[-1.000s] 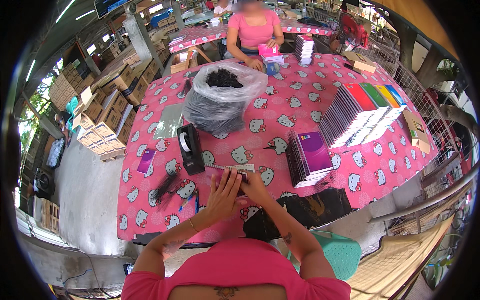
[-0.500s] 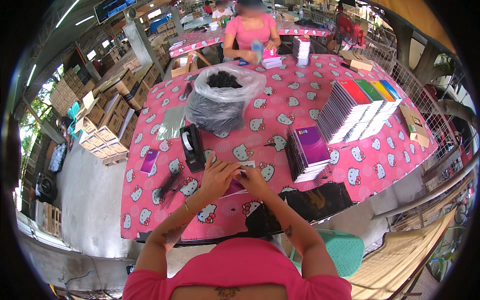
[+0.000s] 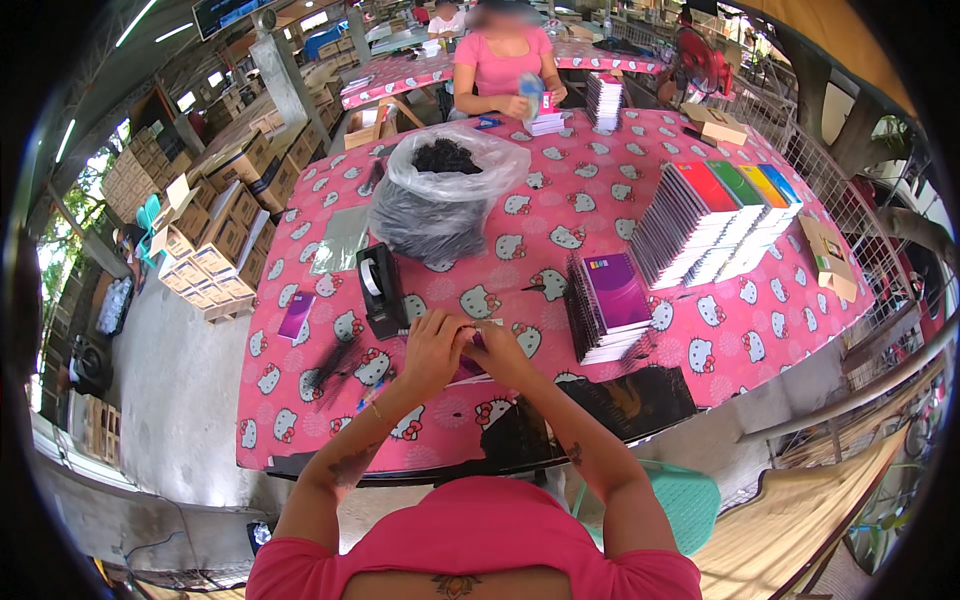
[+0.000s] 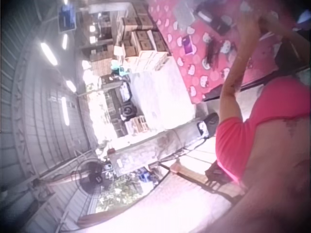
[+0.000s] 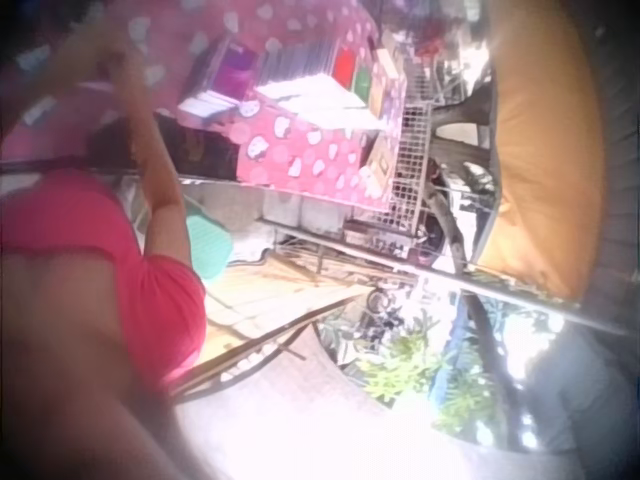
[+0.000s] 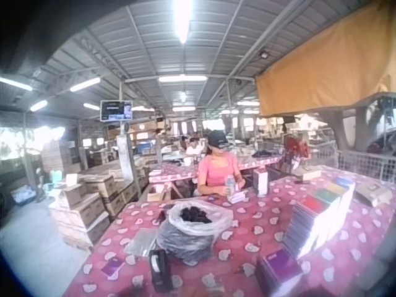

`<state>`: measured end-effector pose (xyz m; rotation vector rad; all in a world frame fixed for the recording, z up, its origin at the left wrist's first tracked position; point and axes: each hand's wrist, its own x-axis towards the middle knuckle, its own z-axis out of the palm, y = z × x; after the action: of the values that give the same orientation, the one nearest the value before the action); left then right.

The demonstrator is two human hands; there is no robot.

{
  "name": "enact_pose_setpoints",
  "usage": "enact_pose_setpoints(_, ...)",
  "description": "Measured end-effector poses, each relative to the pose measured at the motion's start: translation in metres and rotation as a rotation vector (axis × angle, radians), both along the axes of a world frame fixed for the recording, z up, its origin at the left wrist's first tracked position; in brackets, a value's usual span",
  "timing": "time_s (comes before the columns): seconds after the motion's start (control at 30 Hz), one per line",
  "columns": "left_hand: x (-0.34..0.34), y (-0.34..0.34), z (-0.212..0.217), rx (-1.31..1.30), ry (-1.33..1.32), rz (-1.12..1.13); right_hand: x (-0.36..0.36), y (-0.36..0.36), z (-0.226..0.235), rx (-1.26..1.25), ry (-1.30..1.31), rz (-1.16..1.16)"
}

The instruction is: The person assembles spiral-bound notebooks by inserting a purple cover into a white spiral notebook and stacking the finished units. The person handles the notebooks one at a time and places them into a growing stack on the table.

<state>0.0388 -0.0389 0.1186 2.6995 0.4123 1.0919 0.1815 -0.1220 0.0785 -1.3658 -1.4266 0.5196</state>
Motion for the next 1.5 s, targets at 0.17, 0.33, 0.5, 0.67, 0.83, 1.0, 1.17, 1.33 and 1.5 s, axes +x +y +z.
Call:
enact_pose_setpoints(0.17,0.001,-0.011,0.007,-0.045,0.019,-0.016,0.009,0.002,-0.010,0.027,-0.106,0.028)
enact_pose_setpoints(0.33,-0.014,-0.002,0.012,-0.003,0.099,0.003,0.007,-0.003,0.000,-0.023,-0.160,-0.039)
enact_pose_setpoints(0.5,-0.017,-0.006,0.000,0.010,-0.004,0.018,0.011,-0.027,0.031,0.067,-0.135,-0.048)
enact_pose_setpoints(0.67,-0.013,-0.009,0.004,-0.018,-0.018,-0.028,0.043,-0.033,0.040,-0.135,0.059,0.060)
enact_pose_setpoints(0.83,-0.014,-0.004,0.006,-0.025,-0.021,-0.060,0.049,-0.030,0.049,-0.065,-0.048,0.168)
enact_pose_setpoints(1.0,-0.008,-0.008,0.020,-0.005,0.076,-0.088,0.038,-0.029,0.041,0.098,-0.176,-0.085)
enact_pose_setpoints(1.17,0.025,-0.033,0.057,-0.237,-0.061,-0.065,0.033,-0.060,0.100,0.322,-0.176,-0.461)
enact_pose_setpoints(1.33,0.098,-0.050,0.102,-0.084,-0.345,-0.249,0.108,-0.118,0.119,0.230,0.257,-0.591)
enact_pose_setpoints(1.5,0.169,-0.038,0.039,0.312,-0.161,-0.556,0.228,-0.144,0.049,-0.167,0.532,-0.360)
